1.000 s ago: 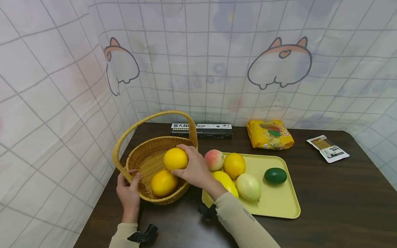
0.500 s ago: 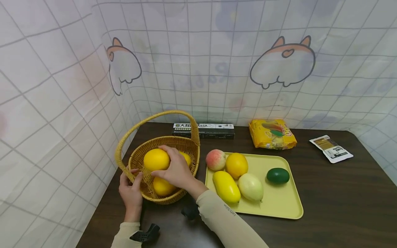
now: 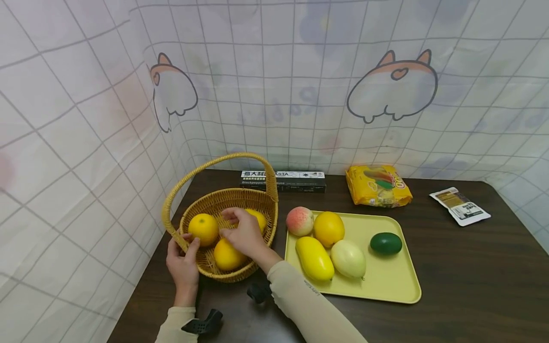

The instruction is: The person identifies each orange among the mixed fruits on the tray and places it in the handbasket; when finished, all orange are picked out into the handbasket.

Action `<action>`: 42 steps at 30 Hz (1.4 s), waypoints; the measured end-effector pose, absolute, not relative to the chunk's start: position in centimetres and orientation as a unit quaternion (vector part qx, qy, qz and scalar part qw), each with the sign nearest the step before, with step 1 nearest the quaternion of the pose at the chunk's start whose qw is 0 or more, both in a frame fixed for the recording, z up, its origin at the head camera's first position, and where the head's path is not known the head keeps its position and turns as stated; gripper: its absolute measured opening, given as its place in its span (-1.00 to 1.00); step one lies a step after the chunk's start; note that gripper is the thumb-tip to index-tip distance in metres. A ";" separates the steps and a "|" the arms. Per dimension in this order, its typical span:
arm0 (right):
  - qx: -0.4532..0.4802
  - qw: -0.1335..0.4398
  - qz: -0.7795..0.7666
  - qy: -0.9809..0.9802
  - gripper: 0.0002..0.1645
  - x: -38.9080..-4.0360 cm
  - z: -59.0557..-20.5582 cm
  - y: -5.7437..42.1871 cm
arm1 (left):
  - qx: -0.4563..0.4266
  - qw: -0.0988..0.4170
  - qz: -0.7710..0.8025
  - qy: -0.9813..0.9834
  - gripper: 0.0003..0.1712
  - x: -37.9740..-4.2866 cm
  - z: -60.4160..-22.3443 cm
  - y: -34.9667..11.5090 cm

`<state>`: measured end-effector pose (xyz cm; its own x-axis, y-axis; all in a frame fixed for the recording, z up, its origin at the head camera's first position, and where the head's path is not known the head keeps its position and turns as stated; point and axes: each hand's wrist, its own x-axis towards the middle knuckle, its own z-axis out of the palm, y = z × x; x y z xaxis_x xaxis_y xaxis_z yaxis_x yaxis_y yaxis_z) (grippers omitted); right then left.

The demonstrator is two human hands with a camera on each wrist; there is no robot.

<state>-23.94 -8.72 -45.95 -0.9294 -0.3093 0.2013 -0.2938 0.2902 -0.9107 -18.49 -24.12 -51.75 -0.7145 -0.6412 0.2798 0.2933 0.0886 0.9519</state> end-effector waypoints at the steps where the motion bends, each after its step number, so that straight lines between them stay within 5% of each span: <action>1: -0.191 0.008 -0.567 0.801 -0.53 -24.0 -46.0 -8.7 | 0.134 0.351 -0.662 -0.648 -0.70 -18.5 -51.8 -24.1; 29: -0.173 0.013 -0.663 0.728 -0.52 -21.4 -44.2 -0.5 | 0.136 0.349 -0.659 -0.652 -0.70 -18.3 -51.7 -24.3; 42: -0.177 -0.099 -0.565 0.800 -0.57 -21.2 -45.0 4.8 | 0.128 0.355 -0.657 -0.653 -0.69 -18.4 -51.9 -24.0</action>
<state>-21.18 4.84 -45.04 -0.9180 -0.1701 0.3584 -0.3945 0.2982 -0.8691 -18.45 -24.01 -51.86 -0.7158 -0.6328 0.2952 0.2994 0.1037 0.9485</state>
